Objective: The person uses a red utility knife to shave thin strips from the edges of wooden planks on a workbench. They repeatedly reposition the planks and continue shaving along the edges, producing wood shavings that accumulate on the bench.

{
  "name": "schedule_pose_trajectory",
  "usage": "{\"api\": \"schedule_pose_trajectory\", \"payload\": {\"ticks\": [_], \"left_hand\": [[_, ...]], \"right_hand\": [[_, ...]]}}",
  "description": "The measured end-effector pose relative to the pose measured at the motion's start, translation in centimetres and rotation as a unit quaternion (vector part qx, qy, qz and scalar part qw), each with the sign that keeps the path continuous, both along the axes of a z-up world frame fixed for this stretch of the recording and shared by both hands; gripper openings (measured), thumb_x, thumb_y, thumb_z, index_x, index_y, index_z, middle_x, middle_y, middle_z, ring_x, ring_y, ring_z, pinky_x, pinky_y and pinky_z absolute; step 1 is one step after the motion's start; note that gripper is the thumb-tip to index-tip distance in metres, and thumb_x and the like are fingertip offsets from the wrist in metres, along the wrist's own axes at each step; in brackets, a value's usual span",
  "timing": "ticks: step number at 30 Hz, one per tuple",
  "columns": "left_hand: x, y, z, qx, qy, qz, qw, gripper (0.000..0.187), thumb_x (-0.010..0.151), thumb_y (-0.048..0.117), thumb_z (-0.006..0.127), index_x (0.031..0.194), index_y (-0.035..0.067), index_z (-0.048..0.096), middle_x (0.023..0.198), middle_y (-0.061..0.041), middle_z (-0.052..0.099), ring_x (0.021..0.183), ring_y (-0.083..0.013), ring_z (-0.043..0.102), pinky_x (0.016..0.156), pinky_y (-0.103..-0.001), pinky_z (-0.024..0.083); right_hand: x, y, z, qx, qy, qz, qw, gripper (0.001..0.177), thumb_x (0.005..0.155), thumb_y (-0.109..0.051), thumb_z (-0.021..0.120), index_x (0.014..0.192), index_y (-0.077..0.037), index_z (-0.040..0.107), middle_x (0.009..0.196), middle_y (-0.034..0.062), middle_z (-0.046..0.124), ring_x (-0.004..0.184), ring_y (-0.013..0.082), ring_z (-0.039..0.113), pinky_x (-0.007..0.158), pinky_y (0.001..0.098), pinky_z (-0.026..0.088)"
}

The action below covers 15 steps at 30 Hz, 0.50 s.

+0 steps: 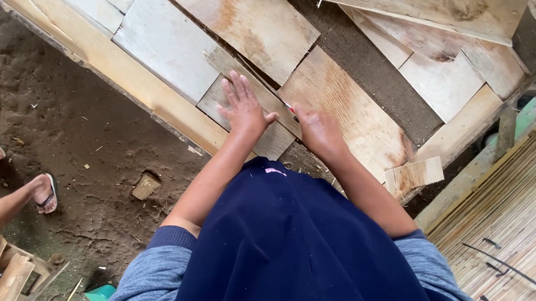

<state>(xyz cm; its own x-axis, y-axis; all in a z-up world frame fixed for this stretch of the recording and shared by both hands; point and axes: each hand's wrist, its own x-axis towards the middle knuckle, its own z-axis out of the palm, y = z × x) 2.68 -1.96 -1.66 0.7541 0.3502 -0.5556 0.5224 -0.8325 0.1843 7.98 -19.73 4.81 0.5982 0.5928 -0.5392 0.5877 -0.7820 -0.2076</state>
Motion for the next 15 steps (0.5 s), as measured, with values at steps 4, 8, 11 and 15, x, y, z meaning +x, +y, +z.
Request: {"api": "schedule_pose_trajectory", "payload": {"ticks": [4, 8, 11, 15], "left_hand": [[0.2, 0.1, 0.0, 0.011, 0.001, -0.004, 1.0, 0.134, 0.079, 0.064, 0.083, 0.162, -0.005, 0.004, 0.168, -0.026, -0.014, 0.155, -0.0499, -0.005, 0.101, -0.089, 0.027], [-0.2, 0.0, 0.6, 0.004, -0.003, -0.003, 1.0, 0.135, 0.078, 0.066, 0.083, 0.162, -0.005, 0.005, 0.168, -0.026, -0.011, 0.155, -0.0504, -0.003, 0.101, -0.088, 0.028], [0.0, 0.0, 0.5, 0.007, -0.001, -0.005, 1.0, 0.134, 0.078, 0.066, 0.082, 0.162, -0.005, 0.005, 0.168, -0.026, -0.011, 0.155, -0.05, -0.003, 0.101, -0.088, 0.028], [-0.1, 0.1, 0.5, 0.014, 0.006, -0.01, 1.0, 0.134, 0.079, 0.066, 0.082, 0.162, -0.004, 0.005, 0.169, -0.025, -0.011, 0.155, -0.0487, -0.003, 0.101, -0.087, 0.028]], "right_hand": [[-0.6, -1.1, 0.6, -0.01, -0.011, -0.002, 1.0, 0.038, 0.093, -0.006, 0.045, 0.129, -0.014, 0.054, 0.091, 0.0184, 0.073, 0.083, 0.042, 0.075, 0.072, 0.0562, 0.059], [-2.0, -3.2, 2.3, -0.029, 0.016, -0.024, 0.999, 0.039, 0.093, -0.005, 0.043, 0.13, -0.013, 0.052, 0.09, 0.0209, 0.073, 0.083, 0.0447, 0.075, 0.072, 0.0586, 0.058], [-2.4, -5.7, 1.4, -0.051, 0.028, -0.042, 0.997, 0.04, 0.092, -0.007, 0.048, 0.131, -0.016, 0.05, 0.096, 0.0191, 0.072, 0.087, 0.0442, 0.074, 0.076, 0.0589, 0.058], [-3.0, -7.2, 3.5, -0.067, 0.019, -0.103, 0.992, 0.041, 0.095, -0.004, 0.045, 0.133, -0.017, 0.052, 0.095, 0.0181, 0.072, 0.085, 0.0425, 0.074, 0.076, 0.0583, 0.058]]}}
